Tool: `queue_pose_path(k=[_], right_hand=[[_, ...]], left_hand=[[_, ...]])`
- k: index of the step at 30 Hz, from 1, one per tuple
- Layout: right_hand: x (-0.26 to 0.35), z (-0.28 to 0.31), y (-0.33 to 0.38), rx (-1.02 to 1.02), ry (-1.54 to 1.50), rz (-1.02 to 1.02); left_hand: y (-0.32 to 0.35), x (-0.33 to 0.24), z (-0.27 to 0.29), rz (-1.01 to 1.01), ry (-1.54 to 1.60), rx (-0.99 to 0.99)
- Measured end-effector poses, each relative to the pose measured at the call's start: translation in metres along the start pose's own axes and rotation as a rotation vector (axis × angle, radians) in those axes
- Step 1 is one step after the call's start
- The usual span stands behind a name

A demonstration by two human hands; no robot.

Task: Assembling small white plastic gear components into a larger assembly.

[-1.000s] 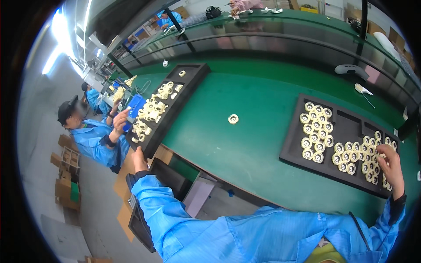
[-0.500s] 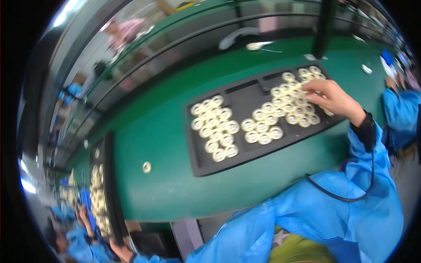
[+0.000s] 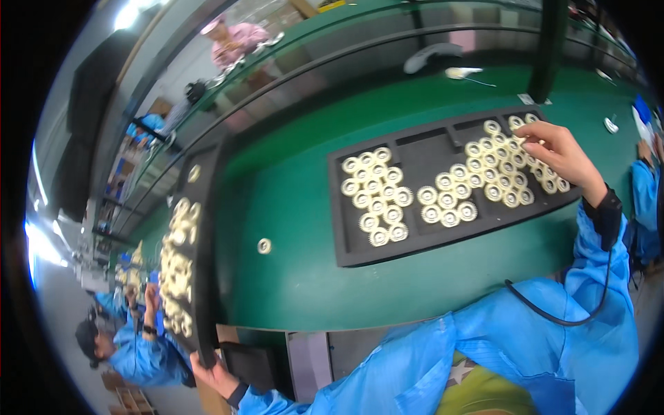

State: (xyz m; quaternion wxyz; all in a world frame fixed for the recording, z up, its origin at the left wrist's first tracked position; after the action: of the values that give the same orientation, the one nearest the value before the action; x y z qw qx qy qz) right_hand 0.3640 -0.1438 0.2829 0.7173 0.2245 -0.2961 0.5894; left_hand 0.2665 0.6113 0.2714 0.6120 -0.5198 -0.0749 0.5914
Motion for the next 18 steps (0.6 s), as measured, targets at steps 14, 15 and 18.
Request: queue_pose_path(k=[14, 15, 18], right_hand=[[0.008, 0.005, -0.045, 0.028, -0.585, -0.103], [-0.002, 0.006, -0.047, -0.027, -0.665, -0.194], [-0.036, 0.006, -0.063, 0.133, -0.950, -0.253]], left_hand=[[-0.037, -0.052, -0.201, 0.740, 1.323, 0.106], [-0.037, -0.079, -0.220, 0.718, 1.267, 0.087], [-0.048, -0.131, -0.286, 0.571, 1.311, 0.338]])
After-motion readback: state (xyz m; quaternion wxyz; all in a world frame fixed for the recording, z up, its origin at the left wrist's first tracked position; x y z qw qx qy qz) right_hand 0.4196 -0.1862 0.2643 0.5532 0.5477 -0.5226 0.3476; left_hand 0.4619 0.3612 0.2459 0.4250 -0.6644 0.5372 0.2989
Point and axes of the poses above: each hand's wrist, its own y-axis away from the middle knuckle, its own z-axis out of the back of the hand, x = y × z, the point moved 9 cm from there along -y, towards the middle knuckle, and after that the axes turned 13 degrees about -z, right-handed, at the moved point
